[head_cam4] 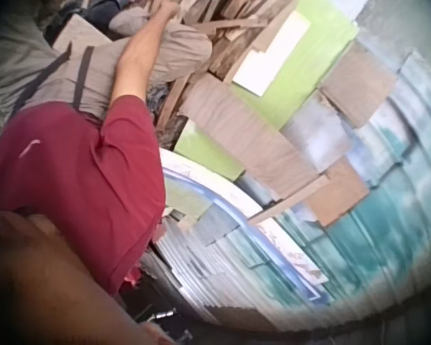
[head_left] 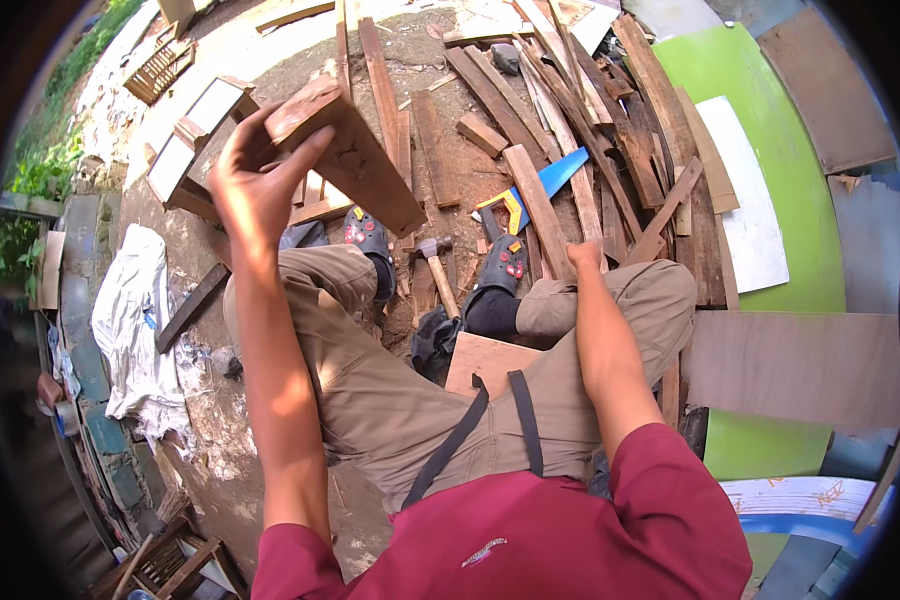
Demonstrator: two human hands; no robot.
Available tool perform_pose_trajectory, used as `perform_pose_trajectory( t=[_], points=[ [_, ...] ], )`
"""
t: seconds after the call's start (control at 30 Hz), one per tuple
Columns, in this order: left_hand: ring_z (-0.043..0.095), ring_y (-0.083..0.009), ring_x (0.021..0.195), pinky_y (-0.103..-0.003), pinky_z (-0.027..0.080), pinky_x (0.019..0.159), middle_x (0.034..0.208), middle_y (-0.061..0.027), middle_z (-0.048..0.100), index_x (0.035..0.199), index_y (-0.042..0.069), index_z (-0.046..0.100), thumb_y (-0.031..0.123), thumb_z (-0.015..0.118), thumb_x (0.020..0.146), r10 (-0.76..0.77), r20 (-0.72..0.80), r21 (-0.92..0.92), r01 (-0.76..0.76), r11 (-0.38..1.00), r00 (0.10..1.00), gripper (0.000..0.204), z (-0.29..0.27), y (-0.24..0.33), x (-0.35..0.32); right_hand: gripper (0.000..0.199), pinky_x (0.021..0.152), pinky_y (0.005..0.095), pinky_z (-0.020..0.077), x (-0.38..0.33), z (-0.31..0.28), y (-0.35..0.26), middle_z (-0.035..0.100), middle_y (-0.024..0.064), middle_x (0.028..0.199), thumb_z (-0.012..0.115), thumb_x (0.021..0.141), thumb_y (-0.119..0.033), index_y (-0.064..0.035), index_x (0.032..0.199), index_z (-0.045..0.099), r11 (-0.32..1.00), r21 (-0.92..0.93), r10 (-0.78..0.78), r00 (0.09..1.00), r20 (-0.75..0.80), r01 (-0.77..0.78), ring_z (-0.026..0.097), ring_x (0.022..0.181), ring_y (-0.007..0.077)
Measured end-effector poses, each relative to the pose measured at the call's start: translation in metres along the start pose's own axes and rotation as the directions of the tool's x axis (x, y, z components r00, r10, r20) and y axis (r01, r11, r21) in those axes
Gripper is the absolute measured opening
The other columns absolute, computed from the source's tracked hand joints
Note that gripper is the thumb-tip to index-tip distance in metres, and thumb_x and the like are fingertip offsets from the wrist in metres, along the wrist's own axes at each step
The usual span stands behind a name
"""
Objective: The person sits on the ground and handles several wooden planks, aligning and inspecting them. They then use a hand saw to cut a plank, holding it steady with one hand while sawing with the other.
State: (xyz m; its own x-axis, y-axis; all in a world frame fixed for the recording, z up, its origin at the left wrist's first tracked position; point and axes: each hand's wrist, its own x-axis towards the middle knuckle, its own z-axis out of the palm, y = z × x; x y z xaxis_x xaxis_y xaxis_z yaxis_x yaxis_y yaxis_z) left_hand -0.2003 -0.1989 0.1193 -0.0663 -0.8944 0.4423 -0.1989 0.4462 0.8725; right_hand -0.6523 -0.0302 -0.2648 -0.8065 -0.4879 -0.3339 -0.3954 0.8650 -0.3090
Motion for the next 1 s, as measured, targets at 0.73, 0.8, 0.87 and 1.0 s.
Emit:
perform_pose_trajectory(
  t=[0.73, 0.8, 0.87, 1.0],
  points=[
    [0.064, -0.0255, 0.110, -0.039, 0.051, 0.097, 0.116, -0.0156, 0.063, 0.127, -0.003, 0.058, 0.028, 0.062, 0.094, -0.169, -0.263, -0.474, 0.026, 0.880, 0.950, 0.045, 0.021, -0.008, 0.022, 0.062, 0.097, 0.0486, 0.0508, 0.006, 0.023, -0.046, 0.066, 0.0318, 0.121, 0.064, 0.094, -0.045, 0.0081, 0.126, 0.060, 0.871, 0.317, -0.439, 0.885, 0.156, 0.376, 0.065, 0.113, 0.0447],
    [0.060, -0.0326, 0.126, -0.048, 0.048, 0.109, 0.136, -0.0220, 0.061, 0.141, 0.000, 0.053, 0.042, 0.047, 0.098, -0.215, -0.248, -0.588, 0.030, 0.808, 0.945, 0.060, 0.010, 0.015, 0.029, 0.059, 0.090, 0.0413, 0.0521, -0.012, -0.002, -0.085, 0.073, 0.0248, 0.105, 0.063, 0.097, -0.048, 0.0065, 0.117, 0.067, 0.792, 0.517, -0.454, 0.879, 0.146, 0.323, 0.070, 0.102, 0.0331],
    [0.060, -0.0330, 0.127, -0.049, 0.046, 0.111, 0.135, -0.0219, 0.062, 0.139, 0.000, 0.055, 0.041, 0.047, 0.099, -0.178, -0.301, -0.638, -0.059, 0.768, 0.937, 0.058, 0.019, 0.017, 0.042, 0.054, 0.090, 0.0385, 0.0518, -0.015, -0.037, -0.102, 0.074, 0.0187, 0.102, 0.059, 0.100, -0.044, 0.0060, 0.120, 0.067, 0.679, 0.648, -0.555, 0.819, 0.143, 0.347, 0.069, 0.099, 0.0238],
    [0.065, -0.0291, 0.116, -0.047, 0.052, 0.103, 0.125, -0.0168, 0.066, 0.130, -0.001, 0.059, 0.032, 0.055, 0.098, -0.317, -0.105, -0.739, 0.139, 0.660, 0.943, 0.045, 0.031, 0.001, 0.050, 0.059, 0.100, 0.0322, 0.0458, -0.048, -0.105, -0.127, 0.068, 0.0155, 0.118, 0.057, 0.103, -0.040, 0.0104, 0.134, 0.057, 0.422, 0.859, -0.658, 0.749, 0.069, 0.291, 0.062, 0.113, 0.0194]
  ],
)
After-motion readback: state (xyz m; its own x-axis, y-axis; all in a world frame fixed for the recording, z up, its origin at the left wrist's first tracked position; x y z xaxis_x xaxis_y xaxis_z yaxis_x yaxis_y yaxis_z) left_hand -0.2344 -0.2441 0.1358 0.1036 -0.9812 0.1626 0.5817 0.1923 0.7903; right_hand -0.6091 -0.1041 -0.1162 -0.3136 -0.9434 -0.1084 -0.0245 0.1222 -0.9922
